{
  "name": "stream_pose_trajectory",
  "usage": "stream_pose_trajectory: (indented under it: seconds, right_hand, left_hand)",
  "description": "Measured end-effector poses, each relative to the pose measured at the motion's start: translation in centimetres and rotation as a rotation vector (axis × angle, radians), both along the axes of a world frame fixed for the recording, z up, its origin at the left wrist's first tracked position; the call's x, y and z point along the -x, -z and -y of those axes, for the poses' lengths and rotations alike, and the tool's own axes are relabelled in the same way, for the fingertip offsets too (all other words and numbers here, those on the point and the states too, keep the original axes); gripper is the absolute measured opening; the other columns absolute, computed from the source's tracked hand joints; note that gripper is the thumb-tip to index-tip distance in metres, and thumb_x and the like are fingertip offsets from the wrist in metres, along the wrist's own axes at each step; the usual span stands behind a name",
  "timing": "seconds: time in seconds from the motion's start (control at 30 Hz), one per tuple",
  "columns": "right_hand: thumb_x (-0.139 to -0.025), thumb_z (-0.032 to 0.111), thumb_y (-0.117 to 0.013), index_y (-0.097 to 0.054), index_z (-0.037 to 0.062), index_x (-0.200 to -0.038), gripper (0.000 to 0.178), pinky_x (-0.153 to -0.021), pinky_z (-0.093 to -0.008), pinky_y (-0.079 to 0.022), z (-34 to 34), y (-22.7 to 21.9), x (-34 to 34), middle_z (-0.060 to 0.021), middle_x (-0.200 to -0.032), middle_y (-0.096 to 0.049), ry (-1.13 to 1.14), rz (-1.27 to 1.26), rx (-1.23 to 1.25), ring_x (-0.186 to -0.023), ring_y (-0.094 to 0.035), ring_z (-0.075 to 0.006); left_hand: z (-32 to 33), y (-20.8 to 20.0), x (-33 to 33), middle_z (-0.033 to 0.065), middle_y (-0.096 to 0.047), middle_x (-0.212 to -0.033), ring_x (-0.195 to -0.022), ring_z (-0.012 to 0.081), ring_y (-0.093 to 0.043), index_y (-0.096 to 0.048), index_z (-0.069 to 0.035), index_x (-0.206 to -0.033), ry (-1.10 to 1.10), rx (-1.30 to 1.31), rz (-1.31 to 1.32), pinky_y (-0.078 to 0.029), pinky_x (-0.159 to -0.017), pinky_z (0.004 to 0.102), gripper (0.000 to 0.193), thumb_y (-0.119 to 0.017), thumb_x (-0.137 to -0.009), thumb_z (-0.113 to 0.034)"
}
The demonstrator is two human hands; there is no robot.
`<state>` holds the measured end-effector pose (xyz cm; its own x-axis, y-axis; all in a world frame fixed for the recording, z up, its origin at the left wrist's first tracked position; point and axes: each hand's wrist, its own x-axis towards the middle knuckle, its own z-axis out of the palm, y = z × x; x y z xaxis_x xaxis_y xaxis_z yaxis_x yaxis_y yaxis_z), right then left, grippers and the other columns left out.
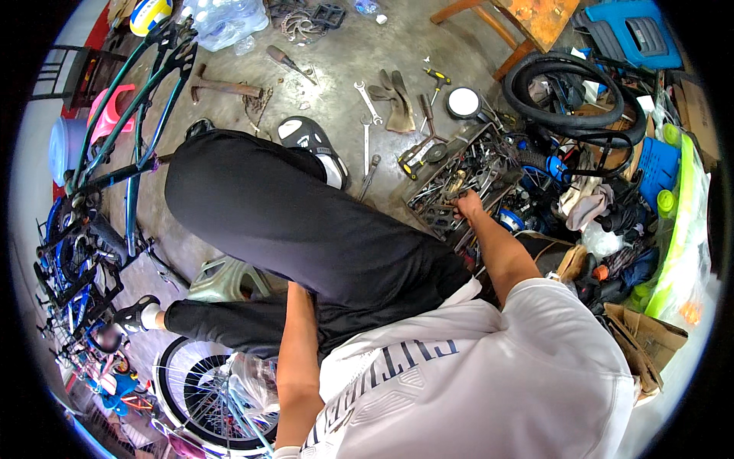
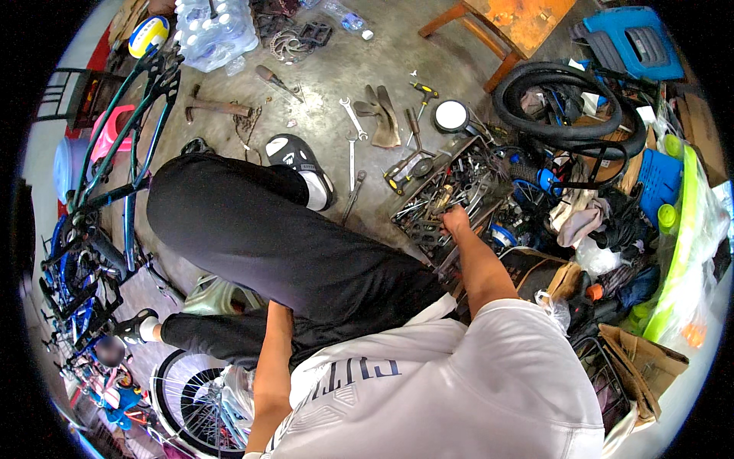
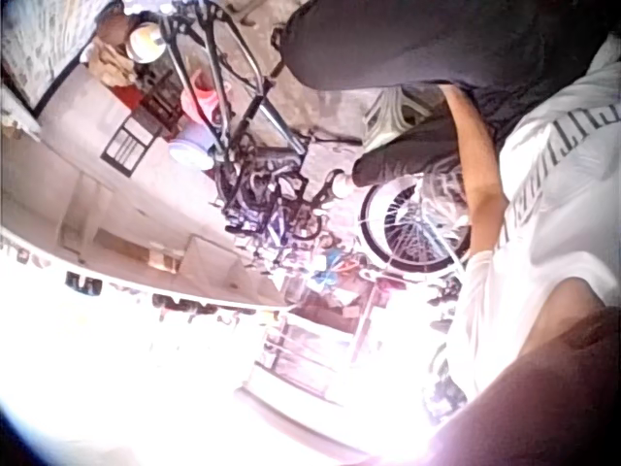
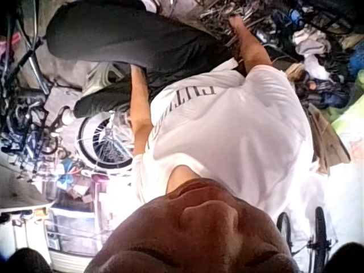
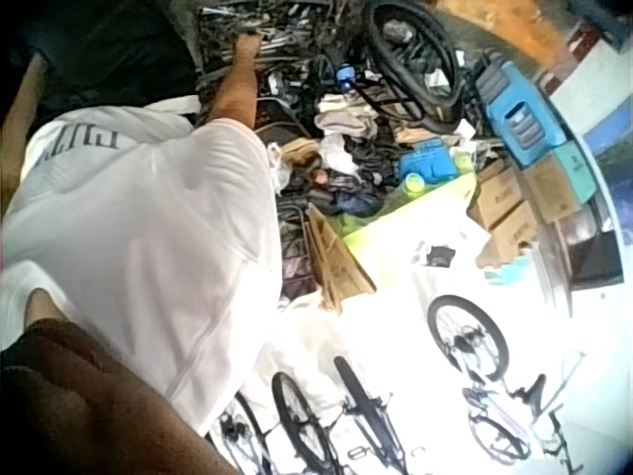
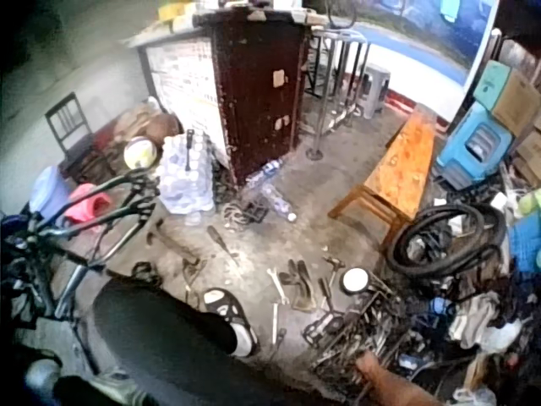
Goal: The person taps a bicycle frame with a hammer and uses a wrench and pliers to manipulate components on the bottom bracket area.
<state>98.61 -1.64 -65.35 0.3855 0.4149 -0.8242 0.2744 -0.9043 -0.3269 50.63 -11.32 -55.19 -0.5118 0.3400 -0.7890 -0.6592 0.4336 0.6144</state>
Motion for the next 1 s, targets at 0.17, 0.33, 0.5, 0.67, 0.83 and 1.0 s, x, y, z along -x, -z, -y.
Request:
stream_pose_trajectory:
  seconds: [0.17, 0.33, 0.5, 0.67, 0.83, 1.0]
  right_hand:
    - [-0.09, 0.006, -0.076, -0.066, -0.0016, -0.11, 0.023, -0.052, -0.0334, -0.049, 0.8, -2.2, -1.7, -0.0064, -0.087, -0.068, -0.282, 0.116, -0.056, -0.065, -0.059, -0.0134]
    - [-0.096, 0.008, -0.07, -0.065, 0.0018, -0.127, 0.032, -0.061, -0.027, -0.046, -1.1, -10.6, -1.7, -0.0008, -0.098, -0.069, -0.048, -0.284, -0.374, -0.067, -0.053, -0.0075]
    - [-0.098, 0.01, -0.068, -0.061, 0.0056, -0.134, 0.037, -0.075, -0.0259, -0.05, -6.6, -20.6, 1.9, -0.0033, -0.123, -0.072, -0.114, -0.397, -0.565, -0.084, -0.057, -0.0067]
    - [-0.1, 0.009, -0.066, -0.056, 0.0038, -0.133, 0.036, -0.08, -0.0272, -0.051, -10.6, -25.7, 6.1, -0.0056, -0.126, -0.069, -0.117, -0.646, -0.777, -0.088, -0.06, -0.0091]
    - [-0.1, 0.012, -0.067, -0.053, 0.0069, -0.135, 0.039, -0.089, -0.0318, -0.05, -15.5, -31.5, 11.9, -0.0143, -0.138, -0.062, -0.094, -0.988, -0.918, -0.099, -0.061, -0.0133]
    - [-0.098, 0.012, -0.069, -0.054, 0.0081, -0.135, 0.04, -0.092, -0.0338, -0.05, -19.5, -36.3, 16.4, -0.0177, -0.139, -0.062, -0.173, -1.211, -1.014, -0.105, -0.062, -0.0161]
  left_hand:
    - [-0.8, 0.4, 0.3, 0.0137, -0.064, -0.131, -0.111, 0.0315, -0.065, -0.053, 0.002, -0.141, 0.023, -0.057, 0.006, -0.055, -0.094, 0.0443, 0.051, -0.048, -0.106, -0.035]
    - [-0.4, 1.4, 2.0, 0.0134, -0.069, -0.12, -0.1, 0.029, -0.069, -0.058, 0.004, -0.134, 0.078, -0.057, -0.042, -0.055, -0.092, 0.0416, 0.046, -0.058, -0.101, -0.029]
    - [-2.0, -0.2, 2.7, 0.0118, -0.07, -0.106, -0.087, 0.022, -0.067, -0.06, 0.005, -0.128, 0.186, 0.087, -0.225, -0.055, -0.075, 0.0347, 0.04, -0.063, -0.099, -0.022]
    - [-2.7, -0.8, 2.8, 0.01, -0.07, -0.097, -0.073, 0.0146, -0.063, -0.055, 0.003, -0.134, 0.116, -0.048, -0.164, -0.051, -0.06, 0.0288, 0.038, -0.057, -0.104, -0.019]
    - [-2.7, -1.5, 3.3, 0.0075, -0.07, -0.091, -0.071, 0.0145, -0.065, -0.058, 0.001, -0.127, 0.054, -0.099, -0.17, -0.05, -0.057, 0.0277, 0.031, -0.057, -0.104, -0.019]
    - [-2.4, -1.2, 3.9, 0.0087, -0.069, -0.089, -0.068, 0.0149, -0.065, -0.058, 0.001, -0.128, -0.007, -0.135, -0.145, -0.05, -0.055, 0.0282, 0.029, -0.055, -0.106, -0.017]
